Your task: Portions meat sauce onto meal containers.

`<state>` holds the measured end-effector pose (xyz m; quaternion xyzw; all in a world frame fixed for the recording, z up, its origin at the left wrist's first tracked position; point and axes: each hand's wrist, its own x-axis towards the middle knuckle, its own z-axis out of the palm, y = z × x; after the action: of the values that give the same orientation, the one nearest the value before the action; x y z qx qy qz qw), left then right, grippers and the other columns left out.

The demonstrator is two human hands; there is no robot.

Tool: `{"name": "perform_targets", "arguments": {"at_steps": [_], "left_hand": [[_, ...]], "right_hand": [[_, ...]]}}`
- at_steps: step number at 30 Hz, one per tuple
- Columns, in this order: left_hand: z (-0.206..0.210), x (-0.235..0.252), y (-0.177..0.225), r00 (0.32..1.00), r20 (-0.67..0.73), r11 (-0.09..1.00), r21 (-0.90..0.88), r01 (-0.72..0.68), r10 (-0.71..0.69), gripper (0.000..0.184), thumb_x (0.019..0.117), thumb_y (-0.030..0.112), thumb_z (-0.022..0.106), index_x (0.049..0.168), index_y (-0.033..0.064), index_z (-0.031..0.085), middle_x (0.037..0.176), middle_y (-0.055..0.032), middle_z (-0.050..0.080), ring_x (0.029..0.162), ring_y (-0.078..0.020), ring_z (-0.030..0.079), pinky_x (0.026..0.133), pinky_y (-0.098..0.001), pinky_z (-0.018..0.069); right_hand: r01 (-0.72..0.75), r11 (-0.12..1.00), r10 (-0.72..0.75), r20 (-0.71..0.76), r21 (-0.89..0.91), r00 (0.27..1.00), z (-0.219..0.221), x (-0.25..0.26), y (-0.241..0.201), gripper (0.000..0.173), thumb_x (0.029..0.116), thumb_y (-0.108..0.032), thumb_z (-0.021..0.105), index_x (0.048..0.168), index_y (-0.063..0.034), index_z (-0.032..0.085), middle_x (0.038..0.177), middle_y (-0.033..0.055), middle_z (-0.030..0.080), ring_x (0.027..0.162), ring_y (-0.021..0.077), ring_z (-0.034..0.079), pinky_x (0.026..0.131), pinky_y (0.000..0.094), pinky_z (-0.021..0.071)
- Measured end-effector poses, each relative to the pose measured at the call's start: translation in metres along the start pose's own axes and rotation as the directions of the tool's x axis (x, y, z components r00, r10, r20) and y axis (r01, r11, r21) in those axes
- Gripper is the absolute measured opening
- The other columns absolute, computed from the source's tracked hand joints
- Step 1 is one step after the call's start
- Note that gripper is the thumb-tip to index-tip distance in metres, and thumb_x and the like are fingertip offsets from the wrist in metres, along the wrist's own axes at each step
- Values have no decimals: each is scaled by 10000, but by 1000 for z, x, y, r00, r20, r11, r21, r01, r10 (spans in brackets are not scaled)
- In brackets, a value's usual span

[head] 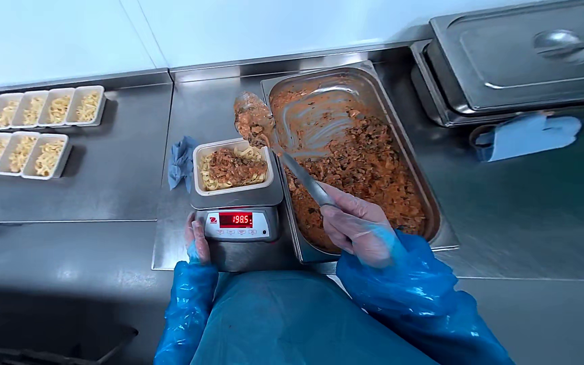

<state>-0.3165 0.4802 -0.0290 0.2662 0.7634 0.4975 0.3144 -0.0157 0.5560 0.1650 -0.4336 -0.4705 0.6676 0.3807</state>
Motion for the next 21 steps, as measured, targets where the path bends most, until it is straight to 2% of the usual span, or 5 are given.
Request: {"name": "perform_targets", "arguments": {"at_steps": [2,4,7,12,21], "left_hand": [[-1,0,-2,1000,2,1000,18,-15,15,685,1037,590,266,1566,172,392,1554,-100,474,1425,-220,454,1171,-472,371],[-1,1,-3,1000,-1,999,25,-24,24,677,1040,585,263,1563,178,400,1556,-95,474,1430,-223,448,1174,-480,365],[-1,1,-5,999,6,999,27,-36,36,665,1051,560,242,1570,172,391,1576,-93,452,1453,-221,420,1196,-473,335],[0,-1,2,1000,1,1000,-6,0,0,654,1059,561,239,1575,184,382,1581,-73,447,1451,-203,419,1190,-462,344],[-17,8,77,984,-111,985,-86,-150,140,538,1059,346,402,1469,-1,446,1479,-186,499,1356,-245,486,1128,-423,403]], "right_hand": [[72,952,-84,-28,-298,996,2,2,5,479,1015,-93,517,1490,-142,551,613,-14,507,432,40,394,395,184,356],[218,621,-257,67,-753,964,-4,8,21,486,1022,-193,506,1504,-244,545,761,33,684,534,136,560,495,343,490],[295,410,-318,168,-863,933,-6,14,42,502,1038,-206,462,1539,-216,497,801,110,729,617,281,678,576,532,560],[-33,996,35,35,-80,999,-2,15,32,457,1010,-129,458,1458,-100,545,582,-48,455,431,24,393,394,178,349],[-62,949,21,133,308,991,-44,10,3,493,1001,-97,366,1481,-119,475,545,-86,429,379,-15,382,363,135,364]]}}
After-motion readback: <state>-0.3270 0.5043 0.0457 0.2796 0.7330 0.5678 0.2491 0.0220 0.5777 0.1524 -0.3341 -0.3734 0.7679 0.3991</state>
